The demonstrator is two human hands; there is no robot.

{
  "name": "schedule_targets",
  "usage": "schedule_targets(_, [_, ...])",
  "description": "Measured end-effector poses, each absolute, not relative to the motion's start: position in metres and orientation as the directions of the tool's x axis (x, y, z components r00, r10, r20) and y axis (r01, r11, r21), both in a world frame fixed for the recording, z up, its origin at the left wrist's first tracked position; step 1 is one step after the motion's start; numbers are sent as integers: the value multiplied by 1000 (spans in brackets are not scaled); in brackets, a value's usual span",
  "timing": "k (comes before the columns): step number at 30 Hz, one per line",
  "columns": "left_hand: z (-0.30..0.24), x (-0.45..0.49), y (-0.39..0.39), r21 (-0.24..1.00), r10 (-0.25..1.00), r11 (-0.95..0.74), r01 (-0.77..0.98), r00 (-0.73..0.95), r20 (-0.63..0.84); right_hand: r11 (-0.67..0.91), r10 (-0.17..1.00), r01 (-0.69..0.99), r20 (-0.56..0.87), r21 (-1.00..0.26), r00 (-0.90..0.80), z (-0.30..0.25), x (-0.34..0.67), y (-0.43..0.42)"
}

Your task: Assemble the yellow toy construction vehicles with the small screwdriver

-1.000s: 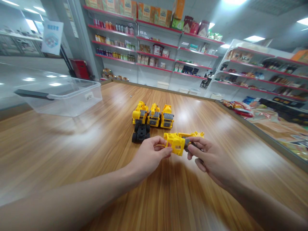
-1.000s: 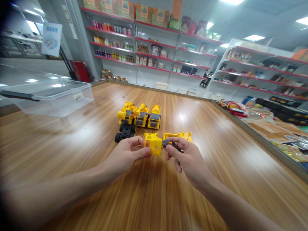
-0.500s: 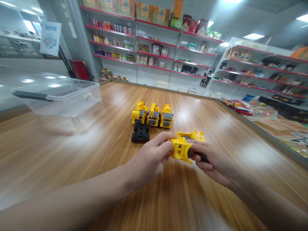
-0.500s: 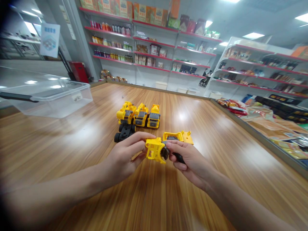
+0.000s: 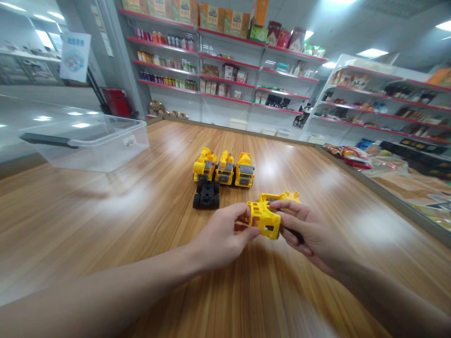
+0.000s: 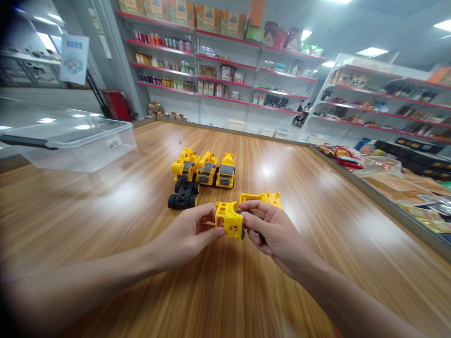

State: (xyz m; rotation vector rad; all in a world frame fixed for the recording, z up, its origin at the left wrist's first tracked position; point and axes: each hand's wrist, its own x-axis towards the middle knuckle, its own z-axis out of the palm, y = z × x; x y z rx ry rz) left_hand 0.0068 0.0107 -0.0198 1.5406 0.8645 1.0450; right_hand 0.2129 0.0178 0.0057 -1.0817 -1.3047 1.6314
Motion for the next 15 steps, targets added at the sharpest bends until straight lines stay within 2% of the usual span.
schedule_targets(3, [-23,10,12,985,888,29,-170,456,53,-88,932,6,-85,-996,-353,2,213,18])
schedule_targets(7, [-20,10,10,900,860,247,-358,508,-34,72,934,166,8,-983,-358,2,216,19])
schedule_targets(12, [-14,9,9,790,844,374,-486,532,-72,286,920,337,160,-897,-357,13,217,16])
schedule_targets(15, [-14,7,11,742,843,404,-535,533,-75,248,935,350,129,-903,-330,15,216,16])
